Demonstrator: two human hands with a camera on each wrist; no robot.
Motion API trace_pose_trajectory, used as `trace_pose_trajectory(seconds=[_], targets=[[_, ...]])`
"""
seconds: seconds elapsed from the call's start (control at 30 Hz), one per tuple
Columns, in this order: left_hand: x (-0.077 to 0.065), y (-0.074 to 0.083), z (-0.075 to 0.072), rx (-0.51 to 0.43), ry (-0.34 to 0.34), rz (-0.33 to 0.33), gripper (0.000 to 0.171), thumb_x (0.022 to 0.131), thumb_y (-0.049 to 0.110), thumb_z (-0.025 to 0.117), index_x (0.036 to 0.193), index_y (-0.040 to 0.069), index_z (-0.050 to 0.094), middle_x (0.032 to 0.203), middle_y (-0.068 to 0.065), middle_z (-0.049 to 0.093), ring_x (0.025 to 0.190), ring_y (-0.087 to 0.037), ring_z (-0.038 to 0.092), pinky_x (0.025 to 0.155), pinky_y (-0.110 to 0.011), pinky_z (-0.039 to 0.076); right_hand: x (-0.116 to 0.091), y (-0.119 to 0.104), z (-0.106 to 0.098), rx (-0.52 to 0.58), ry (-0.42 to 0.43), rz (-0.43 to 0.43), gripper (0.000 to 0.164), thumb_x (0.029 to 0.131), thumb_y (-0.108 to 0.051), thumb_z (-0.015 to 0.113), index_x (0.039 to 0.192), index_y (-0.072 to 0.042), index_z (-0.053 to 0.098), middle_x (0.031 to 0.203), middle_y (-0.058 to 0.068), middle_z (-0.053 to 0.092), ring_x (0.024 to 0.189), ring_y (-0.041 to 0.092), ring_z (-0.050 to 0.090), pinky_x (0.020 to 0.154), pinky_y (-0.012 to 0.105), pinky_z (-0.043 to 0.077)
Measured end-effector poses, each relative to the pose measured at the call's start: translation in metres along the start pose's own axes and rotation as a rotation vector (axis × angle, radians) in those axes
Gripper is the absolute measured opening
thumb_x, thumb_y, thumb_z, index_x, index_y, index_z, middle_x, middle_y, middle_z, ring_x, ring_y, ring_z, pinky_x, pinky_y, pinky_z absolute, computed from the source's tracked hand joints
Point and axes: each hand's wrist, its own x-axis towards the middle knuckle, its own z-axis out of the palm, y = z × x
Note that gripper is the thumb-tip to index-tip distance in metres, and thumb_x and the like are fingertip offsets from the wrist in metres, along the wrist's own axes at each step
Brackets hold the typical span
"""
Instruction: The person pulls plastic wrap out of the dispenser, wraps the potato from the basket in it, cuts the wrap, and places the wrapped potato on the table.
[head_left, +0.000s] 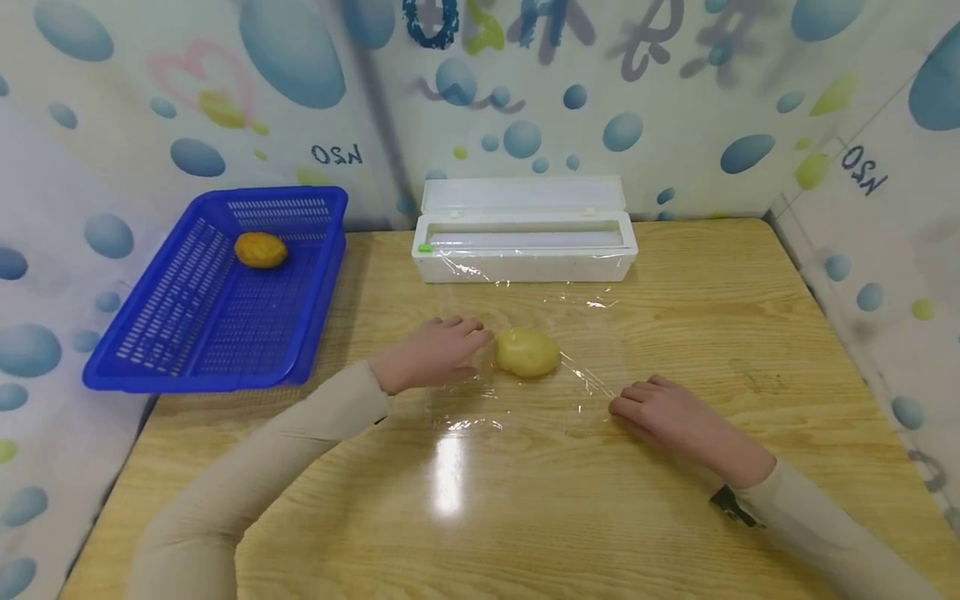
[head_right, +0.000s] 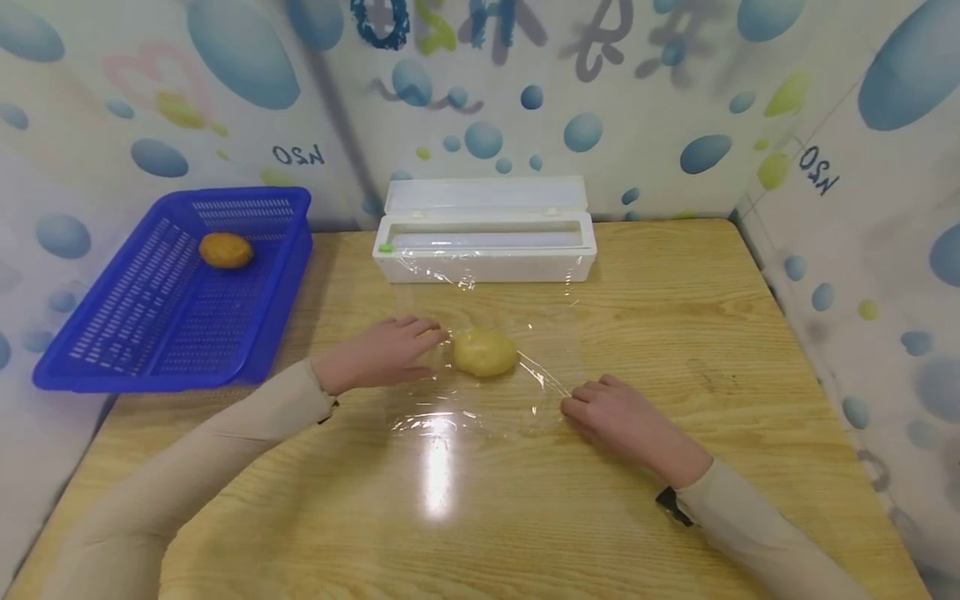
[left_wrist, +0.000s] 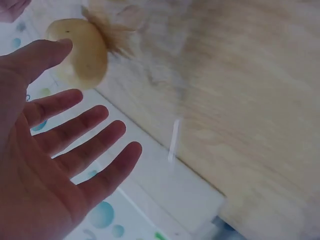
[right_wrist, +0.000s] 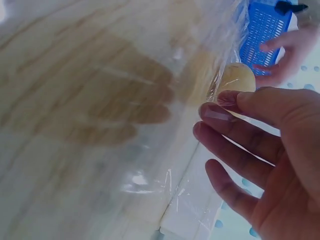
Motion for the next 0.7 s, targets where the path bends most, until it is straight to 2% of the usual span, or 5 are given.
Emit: trace_pose_trajectory(seconds=[0.07, 0.17, 0.3, 0.43, 0.7], targets=[[-0.013, 0.002, 0.004, 0.028, 0.029, 0.01, 0.038, 0.09, 0.029, 0.07, 0.115, 0.006, 0.056, 0.106, -0.009, 0.057, 0.093, -0.028, 0.058, 0.076, -0.041, 0.052, 0.0, 0.0, -0.002, 0.01, 0.031, -0.01, 0.003, 0.091, -0.012, 0.064, 0.09, -0.01, 0.065, 0.082, -0.001, 0.063, 0.077, 0.017, 0.06, 0.068, 0.038, 0.047], [-0.03, 0.012, 0.012, 0.045, 0.086, 0.028, 0.037, 0.089, 0.039, 0.069, 0.104, 0.007, 0.058, 0.091, -0.004, 0.054, 0.081, -0.022, 0.055, 0.071, -0.038, 0.05, 0.0, 0.001, -0.005, 0.028, 0.08, -0.023, 0.031, 0.104, -0.026, 0.044, 0.092, -0.008, 0.067, 0.084, 0.0, 0.064, 0.078, 0.017, 0.061, 0.07, 0.039, 0.048], [-0.041, 0.032, 0.026, 0.07, 0.124, 0.028, 0.051, 0.084, 0.059, 0.064, 0.099, 0.01, 0.057, 0.086, -0.001, 0.053, 0.078, -0.019, 0.053, 0.069, -0.037, 0.047, 0.002, 0.003, -0.009, 0.045, 0.175, -0.021, 0.054, 0.106, -0.035, 0.026, 0.09, -0.008, 0.069, 0.083, -0.001, 0.066, 0.075, 0.016, 0.062, 0.069, 0.04, 0.048], [-0.045, 0.042, 0.039, 0.119, 0.14, 0.017, 0.056, 0.077, 0.062, 0.067, 0.098, 0.012, 0.053, 0.086, 0.0, 0.051, 0.077, -0.02, 0.05, 0.066, -0.036, 0.043, 0.005, 0.006, -0.017, 0.068, 0.235, 0.017, 0.052, 0.106, -0.037, 0.03, 0.088, -0.007, 0.069, 0.081, -0.001, 0.067, 0.072, 0.016, 0.062, 0.069, 0.042, 0.048], [-0.055, 0.041, 0.051, 0.116, 0.22, 0.02, 0.041, 0.073, 0.035, 0.077, 0.09, 0.011, 0.049, 0.079, 0.0, 0.046, 0.069, -0.019, 0.047, 0.058, -0.032, 0.036, 0.004, 0.011, -0.028, 0.128, 0.239, 0.069, 0.053, 0.105, -0.038, 0.032, 0.09, -0.005, 0.07, 0.084, 0.001, 0.07, 0.072, 0.014, 0.064, 0.072, 0.043, 0.046]])
